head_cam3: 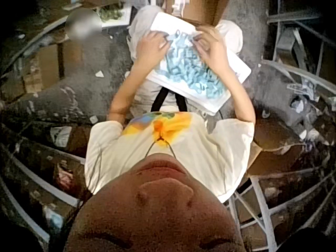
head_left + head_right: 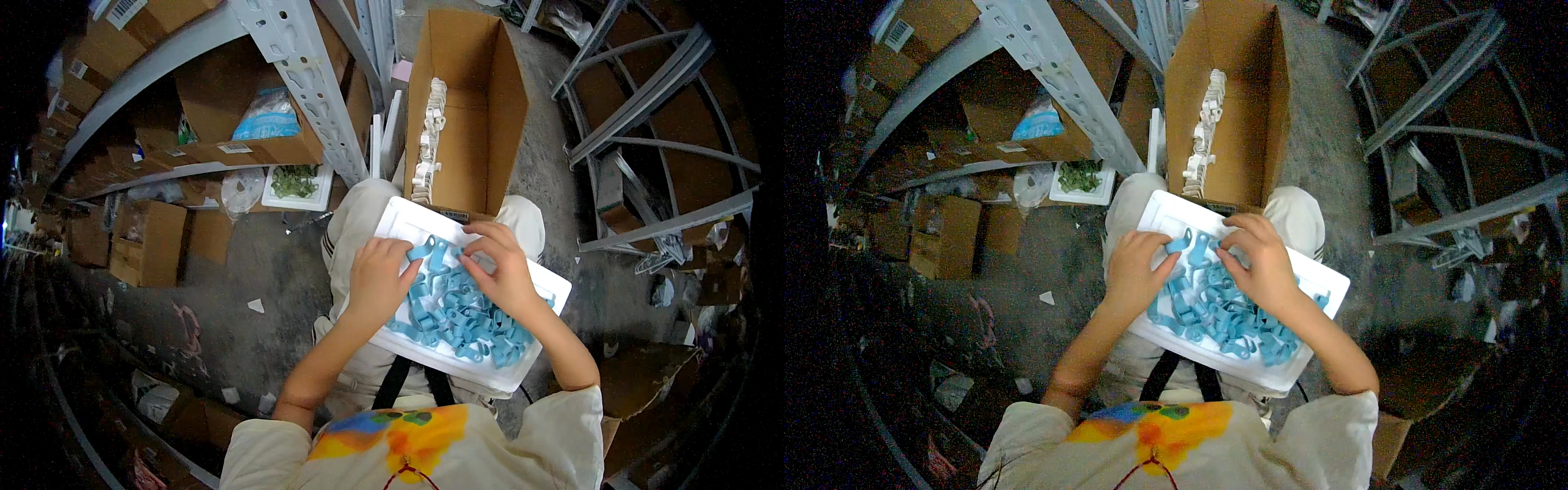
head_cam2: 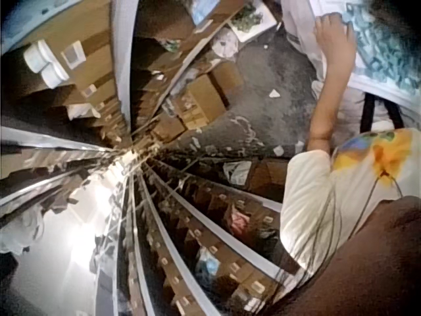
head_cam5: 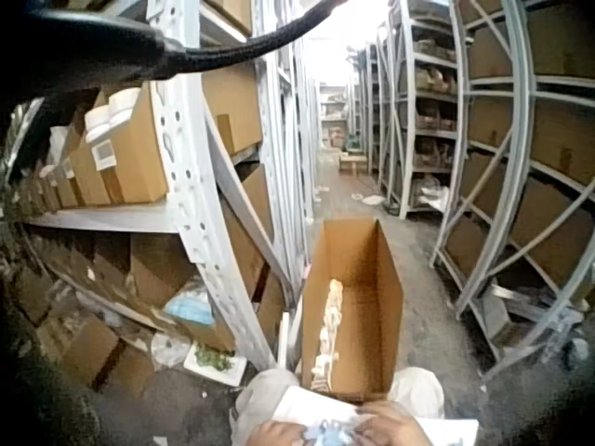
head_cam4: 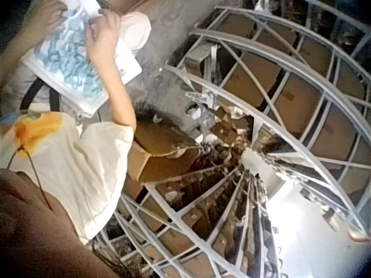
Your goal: The person sits on the floor and assembles small light-blue plastic clips by hand. They pick up individual pieces from a white tray, interlock them, and place the finished assemblies into a cardboard box.
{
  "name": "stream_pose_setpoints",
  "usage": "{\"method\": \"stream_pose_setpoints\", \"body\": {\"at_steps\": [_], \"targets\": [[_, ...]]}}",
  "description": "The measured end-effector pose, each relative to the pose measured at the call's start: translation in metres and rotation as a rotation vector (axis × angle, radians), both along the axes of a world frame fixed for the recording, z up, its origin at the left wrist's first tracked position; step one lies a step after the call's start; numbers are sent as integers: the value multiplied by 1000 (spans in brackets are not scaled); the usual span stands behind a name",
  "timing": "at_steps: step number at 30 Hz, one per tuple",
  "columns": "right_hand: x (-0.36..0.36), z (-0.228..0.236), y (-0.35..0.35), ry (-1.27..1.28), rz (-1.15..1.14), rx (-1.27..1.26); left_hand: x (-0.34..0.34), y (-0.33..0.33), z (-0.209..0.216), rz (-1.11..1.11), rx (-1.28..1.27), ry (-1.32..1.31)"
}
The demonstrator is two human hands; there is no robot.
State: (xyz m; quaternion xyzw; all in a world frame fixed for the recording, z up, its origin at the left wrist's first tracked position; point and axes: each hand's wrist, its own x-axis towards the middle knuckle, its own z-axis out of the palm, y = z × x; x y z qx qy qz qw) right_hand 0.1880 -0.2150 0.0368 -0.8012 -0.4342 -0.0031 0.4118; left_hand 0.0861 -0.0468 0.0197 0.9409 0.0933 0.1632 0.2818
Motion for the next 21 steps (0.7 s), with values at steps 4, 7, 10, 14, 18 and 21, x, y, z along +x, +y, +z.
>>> {"method": "stream_pose_setpoints", "body": {"at_steps": [4,7,10,14,18,21], "targets": [[1,7,-4,609,-116,255,4,-6,17,29,-434,36],[4,10,-4,931,-60,469,9,-13,31,-2,-612,51],[1,25,6,1040,-99,697,12,-22,39,-27,-604,-1],[1,27,9,954,-101,728,16,-28,46,-45,-497,-75],[4,29,0,874,-60,583,17,-28,51,-55,-481,-126],[7,34,-6,852,-60,568,16,-25,53,-102,-593,-114]]}}
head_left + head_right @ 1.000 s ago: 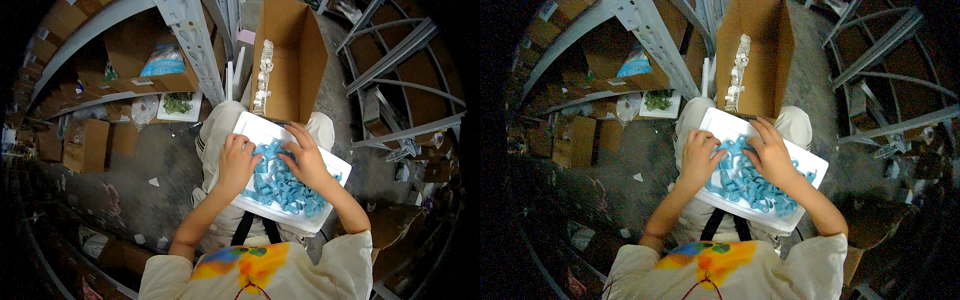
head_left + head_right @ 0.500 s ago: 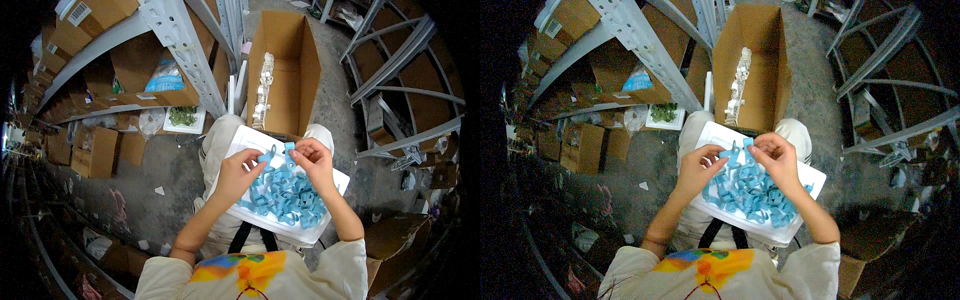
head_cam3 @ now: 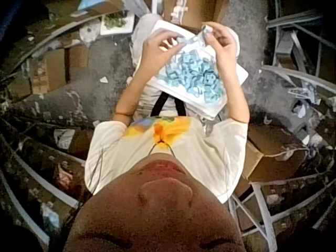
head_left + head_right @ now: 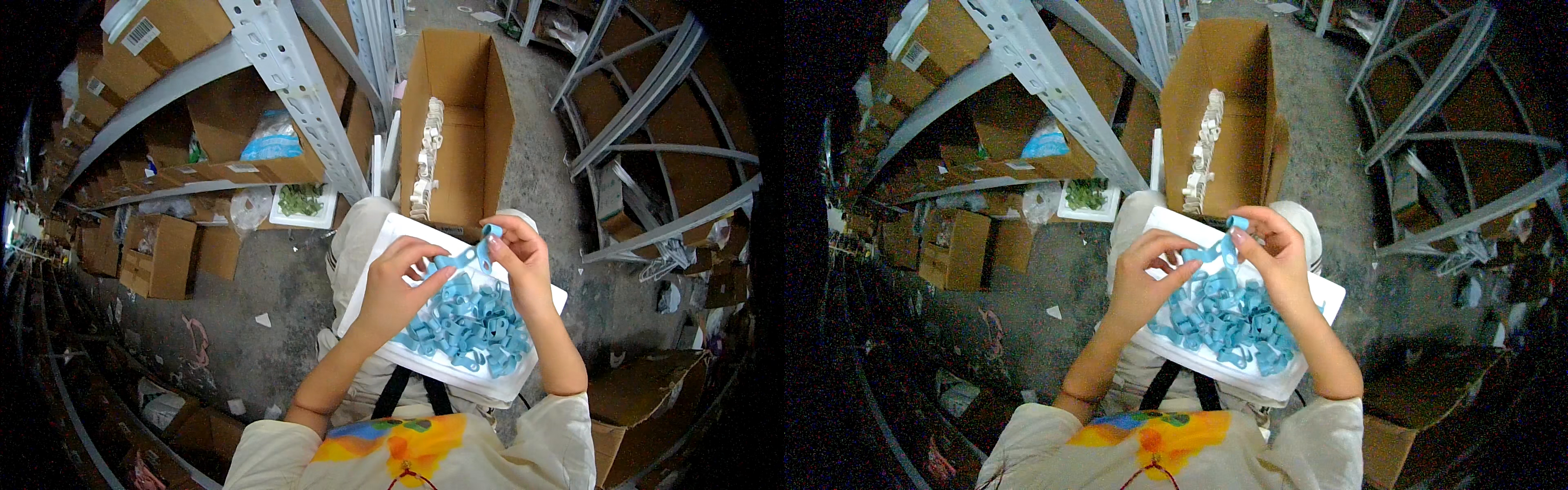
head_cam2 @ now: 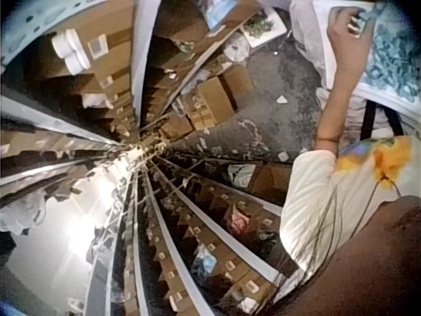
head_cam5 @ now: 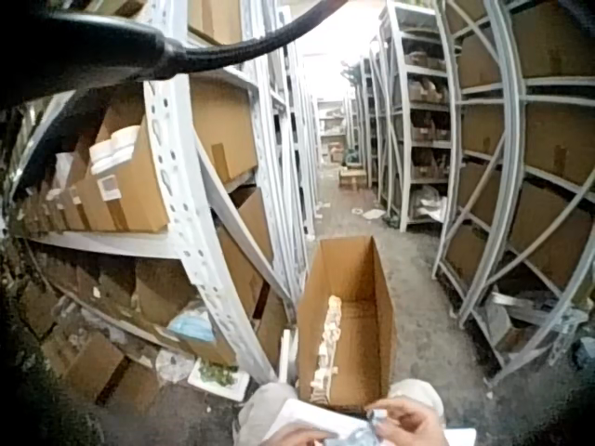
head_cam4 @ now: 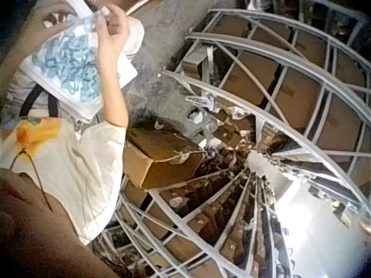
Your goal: The person sits on the floor and assembles small light-blue plastic clips by hand. They pick up individual pieces from a white tray, interlock them, and place the finished assemblies into a cardboard box.
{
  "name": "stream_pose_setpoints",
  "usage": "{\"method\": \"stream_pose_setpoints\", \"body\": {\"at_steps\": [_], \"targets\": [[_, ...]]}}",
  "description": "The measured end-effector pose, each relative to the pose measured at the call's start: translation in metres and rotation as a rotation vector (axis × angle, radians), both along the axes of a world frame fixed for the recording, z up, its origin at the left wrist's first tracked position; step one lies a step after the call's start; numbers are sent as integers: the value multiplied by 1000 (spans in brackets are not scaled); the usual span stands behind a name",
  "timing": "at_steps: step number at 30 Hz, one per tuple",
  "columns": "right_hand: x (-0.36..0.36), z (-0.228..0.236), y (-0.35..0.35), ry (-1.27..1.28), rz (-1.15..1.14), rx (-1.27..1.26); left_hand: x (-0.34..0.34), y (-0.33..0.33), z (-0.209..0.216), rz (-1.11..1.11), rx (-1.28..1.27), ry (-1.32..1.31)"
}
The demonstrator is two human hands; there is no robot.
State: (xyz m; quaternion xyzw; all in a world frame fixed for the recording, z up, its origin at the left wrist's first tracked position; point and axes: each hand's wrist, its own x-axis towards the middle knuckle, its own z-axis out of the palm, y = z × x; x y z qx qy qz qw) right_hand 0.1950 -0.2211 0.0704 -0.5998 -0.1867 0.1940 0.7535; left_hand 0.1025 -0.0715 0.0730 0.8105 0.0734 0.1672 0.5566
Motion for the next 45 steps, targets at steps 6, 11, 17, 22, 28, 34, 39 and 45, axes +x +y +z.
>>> {"method": "stream_pose_setpoints", "body": {"at_steps": [6,11,17,22,28,34,39,45], "targets": [[-1,0,-6,16,-1,-9,-3,1,3,-79,-322,94],[-8,12,5,14,-86,39,-5,-1,3,-6,-331,27],[-5,7,-3,12,-22,25,-5,-3,2,5,-311,-11],[-7,8,-4,84,-6,80,-7,-4,1,44,-192,-88],[-10,8,-5,18,67,-65,-9,-1,-12,40,-141,-91],[-16,1,-1,-235,12,-265,-14,1,-16,-39,-293,21],[-22,2,7,-240,81,-284,-16,3,-17,-62,-502,93],[-23,-3,10,-137,154,-282,-18,5,-26,-73,-693,61]]}}
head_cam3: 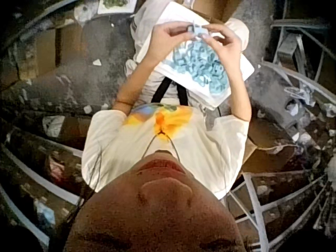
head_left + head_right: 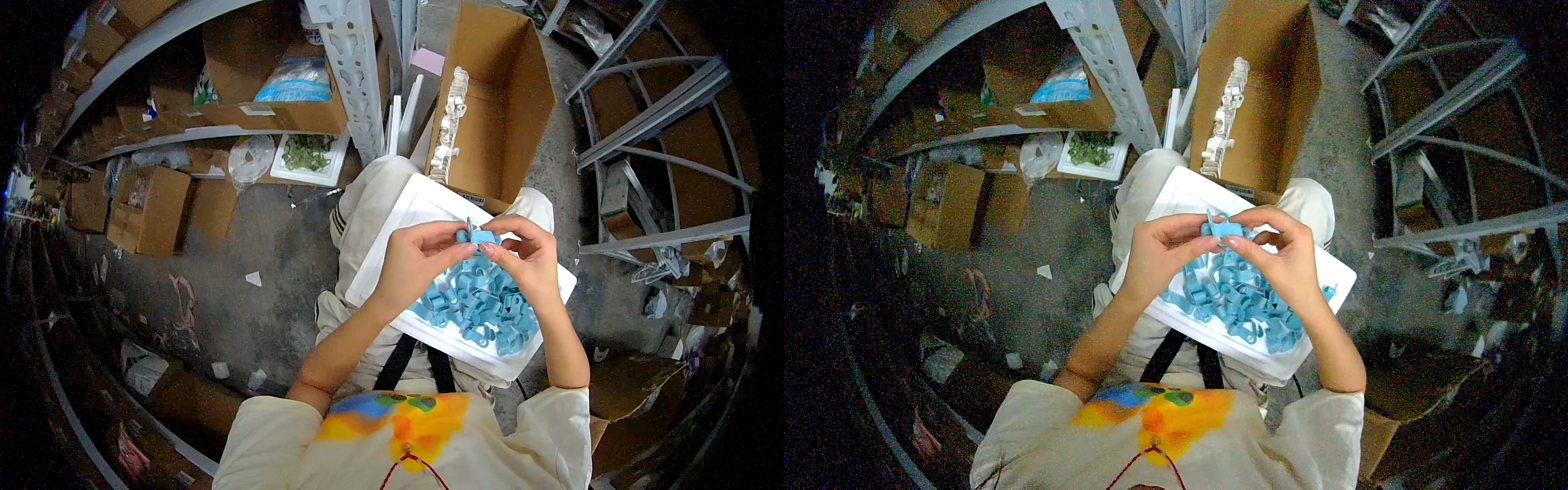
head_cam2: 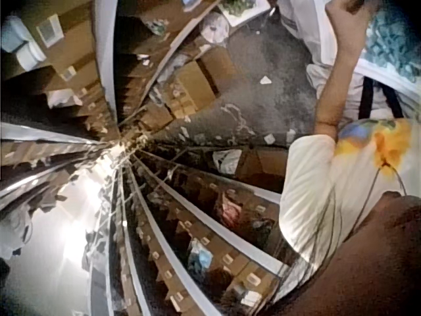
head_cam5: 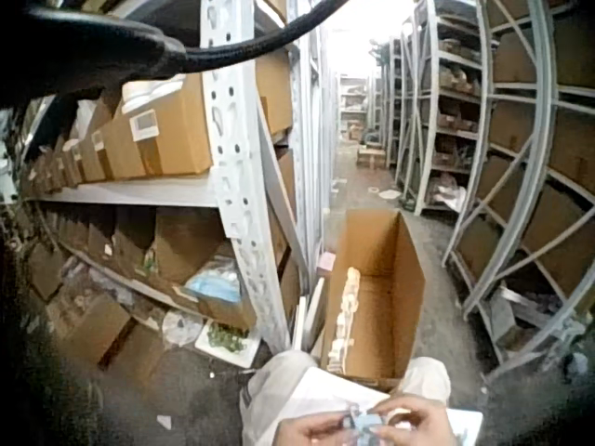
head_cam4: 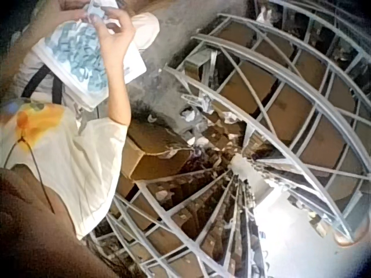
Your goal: The person sits on the floor and assembles small light-blue plastic clips by hand. They pick up individual pieces from a white tray, interlock them, and place the finished assemblies into a cardboard box.
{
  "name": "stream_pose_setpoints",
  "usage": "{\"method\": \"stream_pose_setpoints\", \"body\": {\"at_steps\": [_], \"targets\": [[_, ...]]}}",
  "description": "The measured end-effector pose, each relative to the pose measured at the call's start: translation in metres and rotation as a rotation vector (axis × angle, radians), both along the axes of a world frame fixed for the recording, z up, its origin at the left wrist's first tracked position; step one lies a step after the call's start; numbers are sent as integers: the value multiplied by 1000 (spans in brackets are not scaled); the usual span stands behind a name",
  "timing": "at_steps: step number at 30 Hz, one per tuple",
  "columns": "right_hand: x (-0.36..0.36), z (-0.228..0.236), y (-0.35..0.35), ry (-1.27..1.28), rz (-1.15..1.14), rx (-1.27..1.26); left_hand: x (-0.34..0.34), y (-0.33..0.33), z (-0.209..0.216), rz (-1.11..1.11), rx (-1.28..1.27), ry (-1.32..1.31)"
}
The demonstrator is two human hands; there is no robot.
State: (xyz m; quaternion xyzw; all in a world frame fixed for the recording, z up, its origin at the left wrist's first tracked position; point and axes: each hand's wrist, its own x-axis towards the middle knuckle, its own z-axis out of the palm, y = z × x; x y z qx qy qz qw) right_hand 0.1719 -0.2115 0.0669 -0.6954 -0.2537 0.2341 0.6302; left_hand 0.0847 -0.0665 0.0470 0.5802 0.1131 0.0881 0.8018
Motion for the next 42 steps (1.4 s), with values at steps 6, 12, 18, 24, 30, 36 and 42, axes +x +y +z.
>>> {"method": "stream_pose_setpoints", "body": {"at_steps": [6,12,18,24,30,36,42], "targets": [[-1,1,0,-54,45,-17,-3,3,8,-18,-63,63],[-3,3,3,-128,25,-46,-4,2,8,9,-84,22],[-8,1,1,-144,3,-33,-3,-2,-2,8,-127,-19],[-10,-2,-5,-119,-67,-19,0,-5,7,-14,-73,43],[0,1,-16,66,-171,81,-2,-10,11,8,145,46],[3,0,-25,135,-179,45,-2,-19,11,124,499,-14],[-2,0,-23,26,-133,68,0,-20,11,45,447,69]]}}
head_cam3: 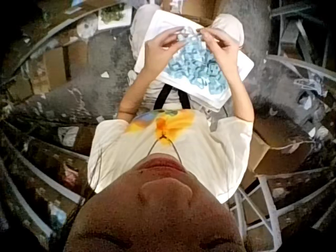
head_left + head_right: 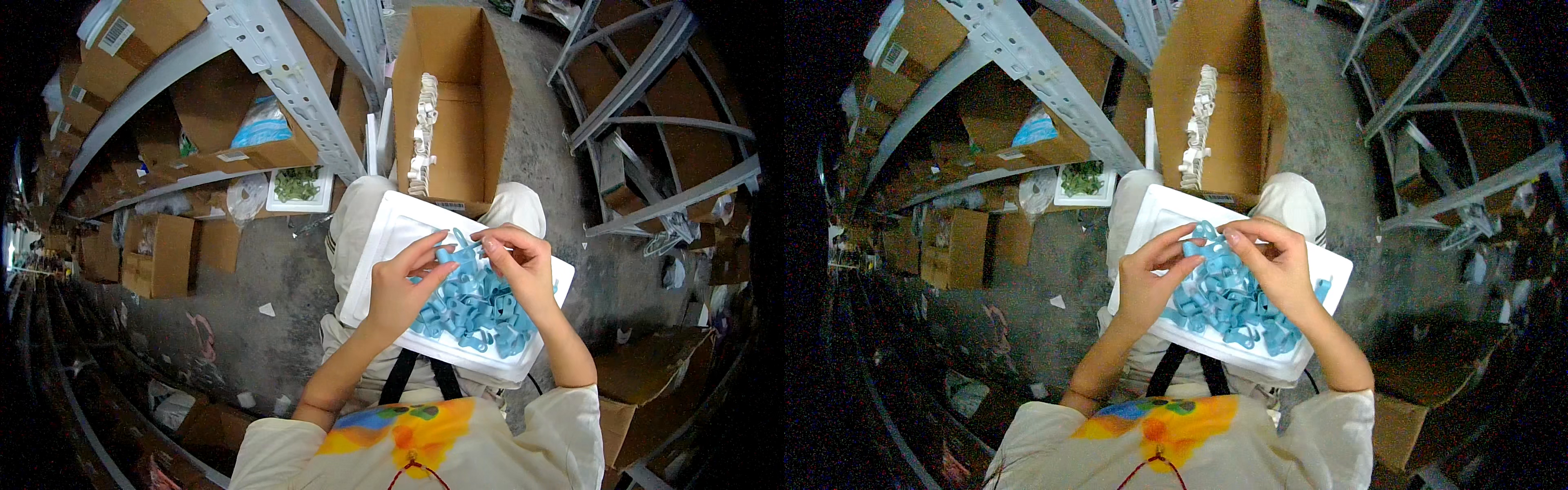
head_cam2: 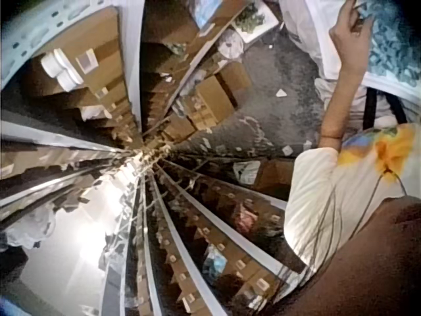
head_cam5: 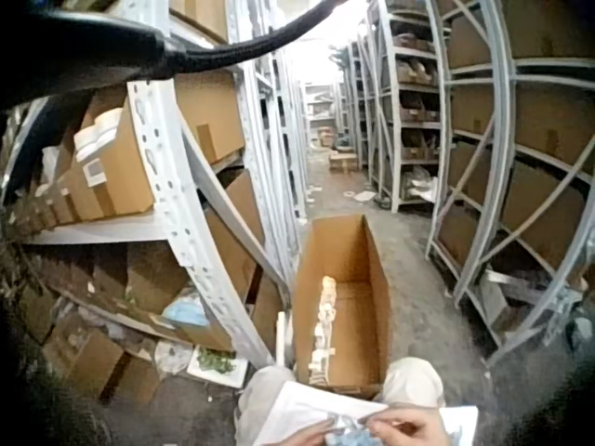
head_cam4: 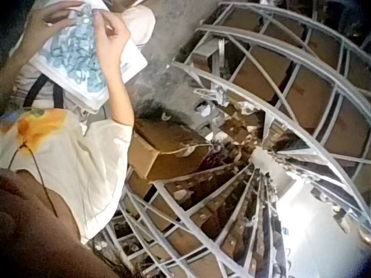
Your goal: The person sits on the floor and assembles small light-blue plastic clips by hand. They pick up individual pieces from a white tray, interlock them, and place the finished assemblies into a cardboard box.
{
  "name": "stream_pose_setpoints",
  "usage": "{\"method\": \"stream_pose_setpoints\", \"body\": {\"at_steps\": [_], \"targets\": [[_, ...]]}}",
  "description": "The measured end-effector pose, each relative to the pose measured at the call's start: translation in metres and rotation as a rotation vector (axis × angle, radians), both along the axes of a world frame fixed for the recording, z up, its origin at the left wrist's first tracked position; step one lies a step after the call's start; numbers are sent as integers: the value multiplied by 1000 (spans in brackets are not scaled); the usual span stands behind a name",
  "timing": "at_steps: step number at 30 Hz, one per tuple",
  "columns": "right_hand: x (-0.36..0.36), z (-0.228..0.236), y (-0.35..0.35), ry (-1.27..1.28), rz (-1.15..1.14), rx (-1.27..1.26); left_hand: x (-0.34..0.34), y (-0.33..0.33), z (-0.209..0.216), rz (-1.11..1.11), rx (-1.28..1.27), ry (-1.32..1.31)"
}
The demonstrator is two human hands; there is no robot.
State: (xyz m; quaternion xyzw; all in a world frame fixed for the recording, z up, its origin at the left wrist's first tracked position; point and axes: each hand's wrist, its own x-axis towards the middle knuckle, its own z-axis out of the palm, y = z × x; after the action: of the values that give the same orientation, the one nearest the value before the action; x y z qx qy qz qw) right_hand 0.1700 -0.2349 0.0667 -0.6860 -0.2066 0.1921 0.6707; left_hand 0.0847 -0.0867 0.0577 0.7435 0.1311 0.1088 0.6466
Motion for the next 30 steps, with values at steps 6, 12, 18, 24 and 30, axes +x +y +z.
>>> {"method": "stream_pose_setpoints", "body": {"at_steps": [6,12,18,24,30], "targets": [[-3,-2,5,-17,70,23,1,1,-6,4,49,-31],[-4,-5,7,-38,78,-34,2,7,-11,-148,-273,25],[-4,-1,9,-83,73,-86,3,7,-2,-190,-450,119],[7,11,6,-92,73,-178,0,11,-10,-177,-346,108],[7,8,16,-315,175,-263,-1,6,-2,-168,-277,125]]}}
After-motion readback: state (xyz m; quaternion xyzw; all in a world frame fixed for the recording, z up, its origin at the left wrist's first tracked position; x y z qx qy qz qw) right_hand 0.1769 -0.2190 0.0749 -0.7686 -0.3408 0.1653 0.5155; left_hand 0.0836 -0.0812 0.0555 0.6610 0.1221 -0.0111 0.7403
